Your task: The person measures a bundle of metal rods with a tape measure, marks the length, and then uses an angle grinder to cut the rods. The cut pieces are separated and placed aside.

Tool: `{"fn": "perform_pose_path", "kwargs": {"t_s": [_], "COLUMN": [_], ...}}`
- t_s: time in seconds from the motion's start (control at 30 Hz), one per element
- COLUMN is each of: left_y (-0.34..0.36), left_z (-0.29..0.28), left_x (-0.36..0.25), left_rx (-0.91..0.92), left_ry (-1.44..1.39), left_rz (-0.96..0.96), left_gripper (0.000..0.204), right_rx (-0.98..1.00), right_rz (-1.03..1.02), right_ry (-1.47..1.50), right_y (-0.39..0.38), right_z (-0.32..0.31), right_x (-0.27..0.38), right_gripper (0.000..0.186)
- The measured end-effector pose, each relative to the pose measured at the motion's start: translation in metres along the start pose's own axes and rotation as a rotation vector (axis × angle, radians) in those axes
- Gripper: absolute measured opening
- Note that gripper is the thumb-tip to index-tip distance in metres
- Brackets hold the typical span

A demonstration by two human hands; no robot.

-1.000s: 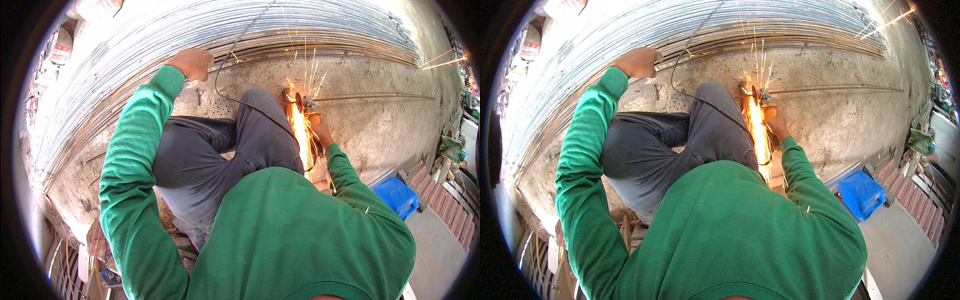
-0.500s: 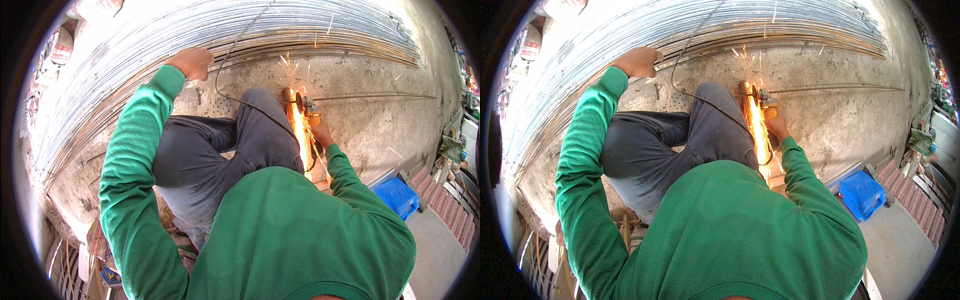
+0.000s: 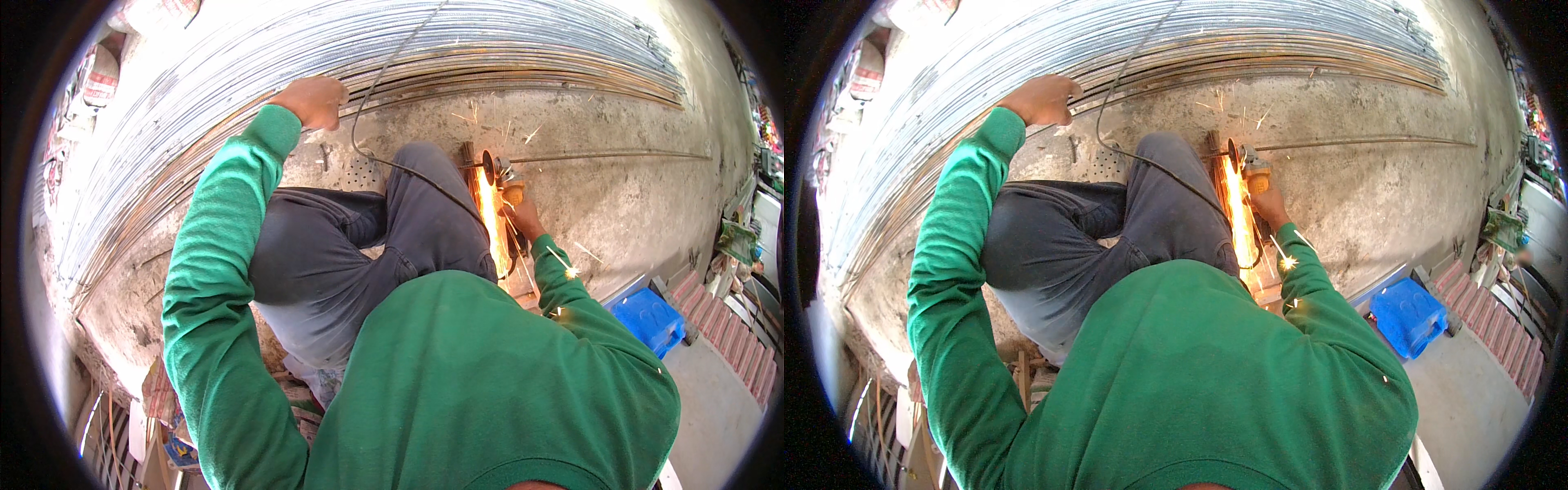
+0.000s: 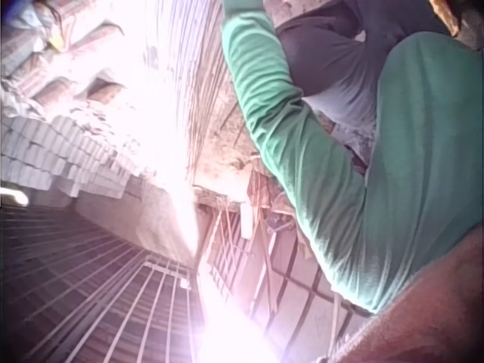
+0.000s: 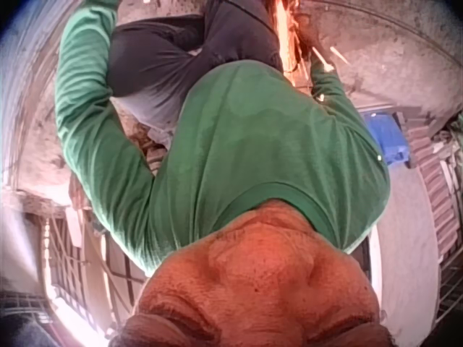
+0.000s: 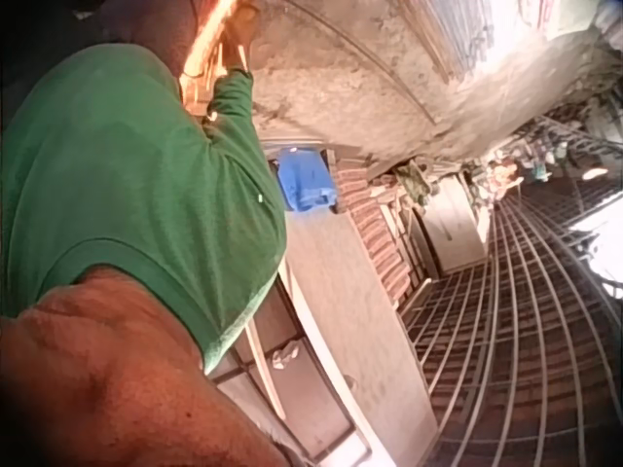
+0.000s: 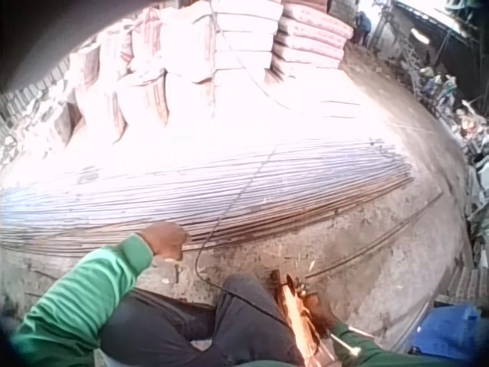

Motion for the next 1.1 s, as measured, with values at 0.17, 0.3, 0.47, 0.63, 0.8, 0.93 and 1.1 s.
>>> {"fn": "perform_pose_path", "kwargs": {"t_s": [0.17, 0.3, 0.47, 0.63, 0.8, 0.93, 1.1], "left_y": [0.002, 0.001, 0.002, 0.002, -0.002, 0.005, 0.001], "left_z": [-0.002, -0.003, 0.001, -0.005, -0.004, -0.007, 0.001], "left_x": [-0.003, -0.002, 0.001, -0.005, -0.003, -0.006, 0.001], "left_rx": [-0.009, 0.003, 0.018, 0.023, 0.031, 0.001, 0.000], "left_ry": [0.006, 0.001, 0.009, 0.017, 0.023, 0.011, 0.012], "left_rz": [-0.002, -0.010, -0.028, -0.022, -0.027, 0.022, -0.012], "left_gripper": [0.055, 0.056, 0.056, 0.056, 0.056, 0.055, 0.055], "right_rx": [0.082, -0.061, 0.014, -0.057, -0.011, 0.028, 0.000], "right_rz": [-0.176, -0.050, 0.044, -0.144, -0.067, -0.220, -0.055], "right_ry": [-0.190, -0.208, -0.222, -0.248, -0.159, -0.319, -0.108], "right_y": [-0.001, -0.011, -0.019, -0.006, 0.001, 0.014, -0.003], "right_z": [-0.005, -0.003, -0.001, -0.007, 0.000, -0.015, 0.000], "right_x": [0.002, 0.028, 0.041, 0.016, 0.007, -0.030, 0.008], "right_gripper": [0.024, 0.032, 0.026, 0.027, 0.038, 0.040, 0.019]}}
Point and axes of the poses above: each hand's wrist, its own y-axis towards the middle knuckle, its own z-axis out of the palm, x = y × z, the point moved 6 cm from there along y, towards the middle knuckle, and after that the axes turned 7 degrees about -z, right-handed, at the moved point
